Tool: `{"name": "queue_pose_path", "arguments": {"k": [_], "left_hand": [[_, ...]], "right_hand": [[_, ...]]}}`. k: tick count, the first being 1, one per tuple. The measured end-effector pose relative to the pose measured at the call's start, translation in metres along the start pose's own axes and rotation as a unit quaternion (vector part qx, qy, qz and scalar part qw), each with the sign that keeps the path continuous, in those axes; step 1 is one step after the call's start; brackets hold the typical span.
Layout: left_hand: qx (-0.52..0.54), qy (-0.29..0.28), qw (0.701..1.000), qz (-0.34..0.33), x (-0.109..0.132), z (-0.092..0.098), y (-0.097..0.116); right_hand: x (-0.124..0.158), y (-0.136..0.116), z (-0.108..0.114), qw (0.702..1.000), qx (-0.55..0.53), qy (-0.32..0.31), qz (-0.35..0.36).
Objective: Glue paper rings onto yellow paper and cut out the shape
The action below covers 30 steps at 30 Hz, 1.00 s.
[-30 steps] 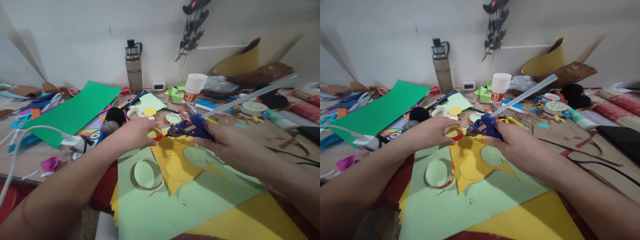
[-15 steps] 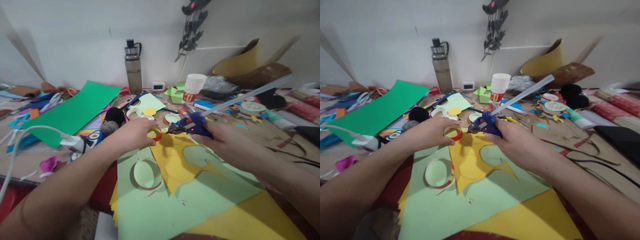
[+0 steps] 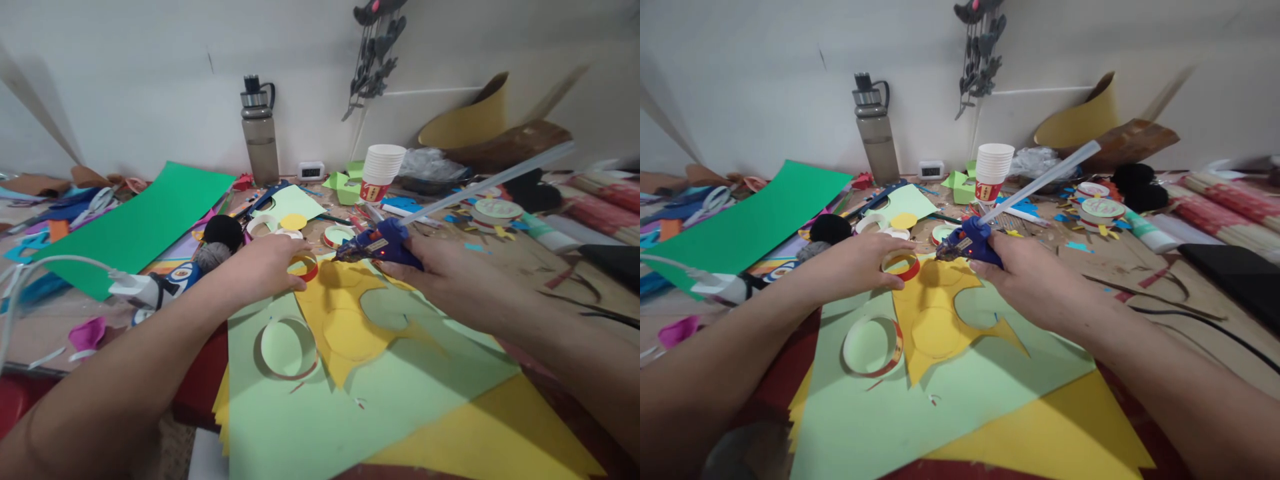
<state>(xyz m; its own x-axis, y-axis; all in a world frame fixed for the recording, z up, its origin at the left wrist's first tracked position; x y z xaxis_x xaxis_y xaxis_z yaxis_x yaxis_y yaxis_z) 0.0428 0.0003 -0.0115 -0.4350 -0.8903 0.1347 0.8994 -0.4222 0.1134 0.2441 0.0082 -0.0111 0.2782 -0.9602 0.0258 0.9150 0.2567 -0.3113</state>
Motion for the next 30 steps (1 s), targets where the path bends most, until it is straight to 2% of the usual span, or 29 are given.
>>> {"name": "queue_pose_path", "arguments": {"k": [5, 30], "left_hand": [[-0.008, -0.010, 1.000, 0.021, -0.001, -0.001, -0.003], [-0.009, 0.000, 1.000, 0.000, -0.001, -0.002, -0.003]], "right_hand": [[-0.001, -0.002, 0.003, 1.000, 0.012, 0.008, -0.006], [0.002, -0.009, 0.001, 1.000, -0.010, 0.006, 0.018]]}}
Point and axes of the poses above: each hand's wrist, its own x-axis away from the middle knuckle, its own z-axis out of the back of the hand, y = z × x, the point moved 7 cm from there along -x, towards the middle knuckle, and after that the axes turned 4 degrees about -z, right-handed, at the moved point
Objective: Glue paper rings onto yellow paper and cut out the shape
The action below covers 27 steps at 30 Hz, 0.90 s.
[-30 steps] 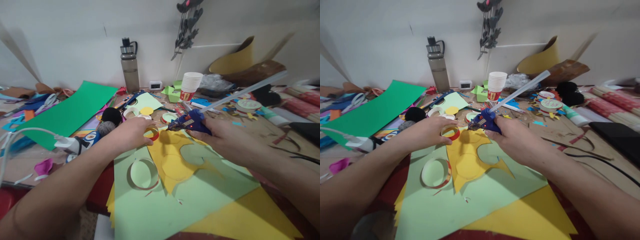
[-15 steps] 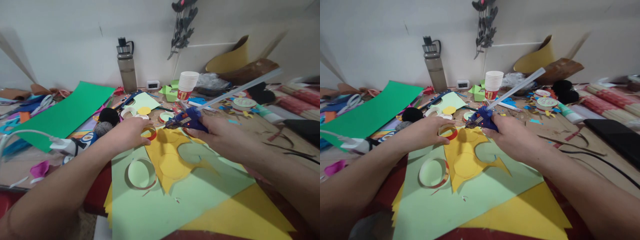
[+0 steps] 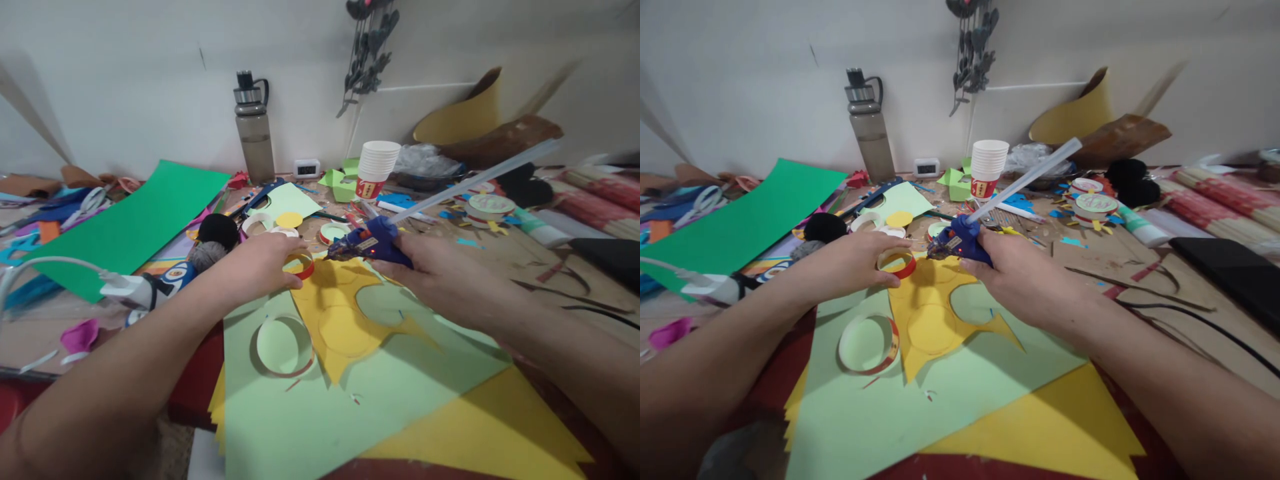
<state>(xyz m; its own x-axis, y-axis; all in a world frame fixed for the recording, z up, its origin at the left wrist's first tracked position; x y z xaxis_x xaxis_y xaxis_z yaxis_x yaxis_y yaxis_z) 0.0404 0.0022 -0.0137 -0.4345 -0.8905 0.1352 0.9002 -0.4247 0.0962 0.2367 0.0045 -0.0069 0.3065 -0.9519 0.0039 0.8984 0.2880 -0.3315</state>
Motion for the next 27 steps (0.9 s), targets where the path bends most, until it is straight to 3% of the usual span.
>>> {"name": "queue_pose_path", "arguments": {"k": [27], "left_hand": [[-0.003, -0.002, 1.000, -0.002, 0.001, 0.001, 0.001]], "right_hand": [[-0.002, 0.018, 0.004, 0.999, 0.017, -0.001, -0.042]]}}
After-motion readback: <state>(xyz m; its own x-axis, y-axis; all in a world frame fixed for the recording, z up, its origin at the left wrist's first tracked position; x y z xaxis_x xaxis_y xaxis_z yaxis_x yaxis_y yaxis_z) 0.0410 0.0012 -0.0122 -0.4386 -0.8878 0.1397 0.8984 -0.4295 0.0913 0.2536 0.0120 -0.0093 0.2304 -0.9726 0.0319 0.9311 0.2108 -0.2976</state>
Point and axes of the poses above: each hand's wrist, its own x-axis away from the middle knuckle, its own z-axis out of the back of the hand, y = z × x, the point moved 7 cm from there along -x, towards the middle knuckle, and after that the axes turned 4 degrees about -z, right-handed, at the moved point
